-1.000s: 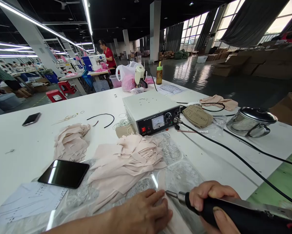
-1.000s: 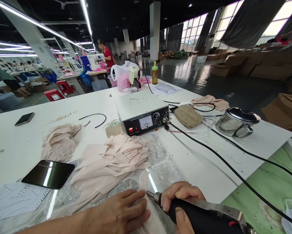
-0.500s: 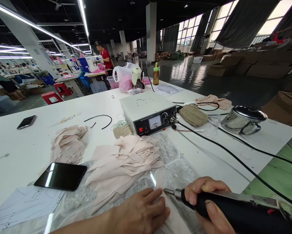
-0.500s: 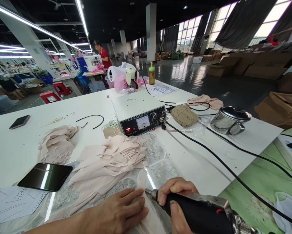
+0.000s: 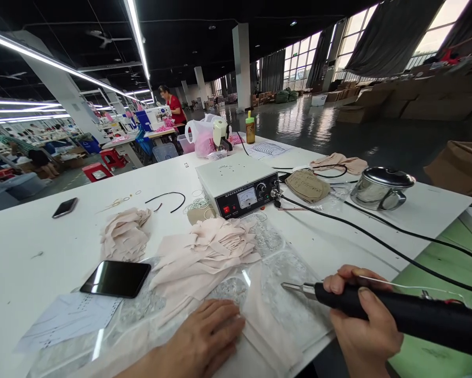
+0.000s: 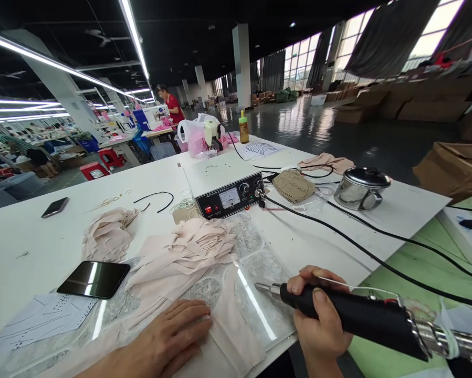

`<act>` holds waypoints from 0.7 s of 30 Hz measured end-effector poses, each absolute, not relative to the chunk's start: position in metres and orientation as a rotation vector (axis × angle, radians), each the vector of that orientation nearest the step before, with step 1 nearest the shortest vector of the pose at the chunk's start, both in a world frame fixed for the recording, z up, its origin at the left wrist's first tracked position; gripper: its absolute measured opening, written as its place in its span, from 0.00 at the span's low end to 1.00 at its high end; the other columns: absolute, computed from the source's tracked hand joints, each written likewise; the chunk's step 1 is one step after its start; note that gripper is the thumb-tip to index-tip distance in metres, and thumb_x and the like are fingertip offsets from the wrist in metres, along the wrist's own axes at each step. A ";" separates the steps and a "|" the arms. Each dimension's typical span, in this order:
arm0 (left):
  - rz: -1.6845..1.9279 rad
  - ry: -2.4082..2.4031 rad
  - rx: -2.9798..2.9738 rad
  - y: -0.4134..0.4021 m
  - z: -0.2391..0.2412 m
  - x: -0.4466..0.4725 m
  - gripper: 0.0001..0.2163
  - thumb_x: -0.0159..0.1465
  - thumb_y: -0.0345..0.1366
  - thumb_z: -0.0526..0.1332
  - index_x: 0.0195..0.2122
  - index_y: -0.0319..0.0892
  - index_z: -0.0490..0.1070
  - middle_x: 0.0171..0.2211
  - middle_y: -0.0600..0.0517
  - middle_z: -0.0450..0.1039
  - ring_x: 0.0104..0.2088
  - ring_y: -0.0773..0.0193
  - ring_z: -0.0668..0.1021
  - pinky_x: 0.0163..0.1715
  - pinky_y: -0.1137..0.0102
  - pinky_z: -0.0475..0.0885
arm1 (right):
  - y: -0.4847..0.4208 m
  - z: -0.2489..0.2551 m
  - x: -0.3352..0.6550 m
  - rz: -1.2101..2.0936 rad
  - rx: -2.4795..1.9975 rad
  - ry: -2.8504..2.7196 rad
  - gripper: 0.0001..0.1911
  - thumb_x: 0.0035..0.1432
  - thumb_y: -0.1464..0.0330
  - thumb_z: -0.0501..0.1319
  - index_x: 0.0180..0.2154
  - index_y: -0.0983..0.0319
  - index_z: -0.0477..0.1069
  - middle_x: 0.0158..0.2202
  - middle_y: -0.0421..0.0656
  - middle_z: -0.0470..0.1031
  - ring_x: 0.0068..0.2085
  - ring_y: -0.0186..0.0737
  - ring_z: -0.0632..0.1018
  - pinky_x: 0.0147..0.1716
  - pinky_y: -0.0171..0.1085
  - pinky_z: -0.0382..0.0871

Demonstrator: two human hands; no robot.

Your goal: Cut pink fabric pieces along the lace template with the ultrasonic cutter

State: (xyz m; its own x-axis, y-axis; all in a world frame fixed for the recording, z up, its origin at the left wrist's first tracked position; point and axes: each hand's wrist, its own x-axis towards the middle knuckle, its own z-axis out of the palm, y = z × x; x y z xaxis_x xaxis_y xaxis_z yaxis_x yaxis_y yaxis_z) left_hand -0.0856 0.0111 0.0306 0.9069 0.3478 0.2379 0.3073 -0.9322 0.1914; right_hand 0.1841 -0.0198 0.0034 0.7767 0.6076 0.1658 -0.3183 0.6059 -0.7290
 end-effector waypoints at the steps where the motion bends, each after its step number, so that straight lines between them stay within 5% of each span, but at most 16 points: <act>1: 0.415 0.547 2.917 0.007 0.028 -0.087 0.14 0.72 0.34 0.49 0.55 0.37 0.65 0.48 0.41 0.72 0.49 0.56 0.75 0.49 0.63 0.74 | -0.019 0.003 0.185 0.566 -0.745 -0.425 0.06 0.46 0.67 0.60 0.30 0.58 0.72 0.29 0.37 0.70 0.22 0.32 0.68 0.23 0.38 0.65; 5: 0.527 0.732 2.873 0.000 0.014 -0.088 0.14 0.72 0.34 0.47 0.56 0.38 0.63 0.41 0.43 0.73 0.41 0.57 0.76 0.41 0.63 0.76 | -0.018 0.001 0.188 0.610 -0.758 -0.438 0.08 0.46 0.66 0.64 0.32 0.58 0.72 0.31 0.37 0.71 0.29 0.36 0.73 0.31 0.40 0.71; 9: 0.390 0.899 2.730 0.001 0.010 -0.082 0.08 0.68 0.28 0.50 0.40 0.41 0.69 0.34 0.48 0.71 0.35 0.60 0.75 0.36 0.66 0.74 | -0.026 -0.007 0.192 0.636 -0.811 -0.469 0.13 0.47 0.64 0.67 0.37 0.58 0.73 0.38 0.41 0.73 0.36 0.39 0.75 0.38 0.41 0.73; 16: 0.298 0.939 2.507 0.004 0.023 -0.087 0.07 0.63 0.25 0.51 0.33 0.41 0.65 0.35 0.49 0.71 0.37 0.61 0.74 0.37 0.69 0.70 | -0.049 -0.033 0.195 0.677 -1.036 -0.569 0.25 0.46 0.61 0.70 0.48 0.56 0.71 0.48 0.45 0.75 0.51 0.47 0.74 0.49 0.44 0.71; 21: 0.155 1.130 2.334 0.006 0.036 -0.097 0.07 0.59 0.24 0.54 0.34 0.41 0.69 0.32 0.52 0.73 0.32 0.65 0.74 0.34 0.73 0.68 | -0.076 -0.050 0.186 0.806 -1.160 -0.480 0.28 0.46 0.61 0.71 0.50 0.56 0.71 0.46 0.43 0.78 0.44 0.46 0.79 0.45 0.40 0.75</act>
